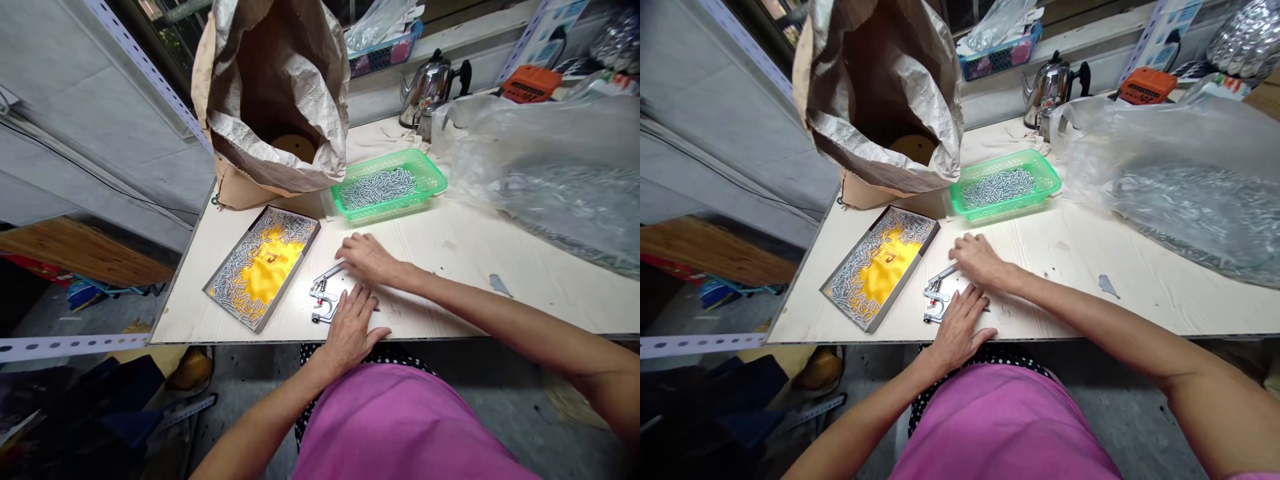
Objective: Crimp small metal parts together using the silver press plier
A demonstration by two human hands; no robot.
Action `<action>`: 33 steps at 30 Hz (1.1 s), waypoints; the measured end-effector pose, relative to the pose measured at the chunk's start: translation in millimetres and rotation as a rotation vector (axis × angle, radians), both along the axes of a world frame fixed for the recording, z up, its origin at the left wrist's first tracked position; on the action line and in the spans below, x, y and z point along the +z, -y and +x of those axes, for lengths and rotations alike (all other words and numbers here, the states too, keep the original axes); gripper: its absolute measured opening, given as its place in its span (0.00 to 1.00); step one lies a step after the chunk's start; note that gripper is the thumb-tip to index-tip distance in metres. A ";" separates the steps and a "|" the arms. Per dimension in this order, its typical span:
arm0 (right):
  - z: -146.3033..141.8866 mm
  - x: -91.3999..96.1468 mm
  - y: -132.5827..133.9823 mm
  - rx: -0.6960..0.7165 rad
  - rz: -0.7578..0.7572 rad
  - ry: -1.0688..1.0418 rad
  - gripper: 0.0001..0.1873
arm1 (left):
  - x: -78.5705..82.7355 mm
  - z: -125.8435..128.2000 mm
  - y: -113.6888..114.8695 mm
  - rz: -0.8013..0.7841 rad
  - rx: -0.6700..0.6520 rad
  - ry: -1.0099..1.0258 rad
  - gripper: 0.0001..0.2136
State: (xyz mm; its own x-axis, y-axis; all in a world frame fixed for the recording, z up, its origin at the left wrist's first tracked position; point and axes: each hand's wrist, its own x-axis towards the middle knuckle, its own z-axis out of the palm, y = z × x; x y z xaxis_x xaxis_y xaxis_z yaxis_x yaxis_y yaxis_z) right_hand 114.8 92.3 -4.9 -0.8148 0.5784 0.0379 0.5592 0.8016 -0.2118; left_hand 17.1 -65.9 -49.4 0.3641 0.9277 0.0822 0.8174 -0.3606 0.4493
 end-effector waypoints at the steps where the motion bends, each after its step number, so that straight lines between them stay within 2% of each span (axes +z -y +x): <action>1: -10.0 0.9 11.8 0.111 -0.003 -0.027 0.08 | -1.2 0.3 0.2 -0.019 0.005 0.010 0.26; 3: -28.0 -2.4 37.4 0.277 -0.034 -0.092 0.05 | -3.9 0.8 0.6 -0.068 0.018 0.021 0.26; 4: -35.4 -6.2 49.5 0.294 -0.053 -0.136 0.06 | -5.1 0.9 0.6 -0.085 0.024 0.019 0.26; 7: -50.2 -19.4 76.0 0.230 -0.066 -0.255 0.16 | -7.8 0.2 1.5 -0.087 0.027 -0.009 0.31; 9: -56.3 -26.0 83.7 0.236 -0.044 -0.283 0.21 | -9.0 0.5 4.7 -0.082 0.023 -0.010 0.32; 10: -59.1 -28.1 85.0 0.252 -0.033 -0.290 0.20 | -9.3 1.2 7.8 -0.078 0.016 -0.002 0.30; 12: -64.1 -29.0 82.8 0.320 -0.009 -0.287 0.11 | -8.3 3.4 16.7 -0.033 -0.035 0.027 0.24; 14: -66.6 -23.7 74.9 0.405 0.023 -0.266 0.01 | -2.6 3.3 27.3 0.107 -0.173 0.066 0.17; 16: -63.2 -9.6 59.8 0.425 0.065 -0.263 0.06 | 9.9 -4.8 34.7 0.292 -0.338 0.092 0.12; 18: -51.6 13.8 36.4 0.334 0.139 -0.295 0.09 | 27.8 -25.3 32.6 0.428 -0.371 0.090 0.09; 20: -33.4 42.9 5.3 0.183 0.267 -0.327 0.12 | 45.8 -58.1 17.5 0.490 -0.214 0.051 0.08; 22: -13.6 70.5 -27.8 -0.029 0.401 -0.279 0.12 | 58.4 -98.6 -8.8 0.487 0.060 -0.075 0.09; 24: 2.4 89.2 -53.3 -0.237 0.514 -0.237 0.11 | 63.1 -139.8 -40.1 0.409 0.315 -0.240 0.10; 25: 7.9 93.9 -60.0 -0.311 0.549 -0.229 0.12 | 62.8 -158.4 -55.5 0.351 0.398 -0.300 0.10; 27: 13.8 93.1 -58.0 -0.363 0.555 -0.240 0.14 | 59.3 -187.8 -82.6 0.236 0.472 -0.398 0.11; 29: 15.0 80.2 -38.1 -0.304 0.460 -0.261 0.14 | 54.7 -205.6 -103.7 0.147 0.462 -0.465 0.14; 31: 14.6 59.8 -8.6 -0.192 0.253 -0.287 0.10 | 51.1 -215.0 -119.0 0.081 0.434 -0.524 0.18; 33: 15.9 38.6 21.7 -0.133 0.051 -0.301 0.09 | 48.8 -221.0 -129.3 0.013 0.396 -0.570 0.16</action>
State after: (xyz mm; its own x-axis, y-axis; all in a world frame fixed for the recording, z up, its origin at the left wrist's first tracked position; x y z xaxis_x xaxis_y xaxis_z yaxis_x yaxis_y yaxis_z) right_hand 130.7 70.7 33.7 -0.6797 0.6706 0.2972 0.5782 0.7392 -0.3455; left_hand -203.9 63.4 -0.6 -0.0117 0.9999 -0.0092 0.9958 0.0108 -0.0914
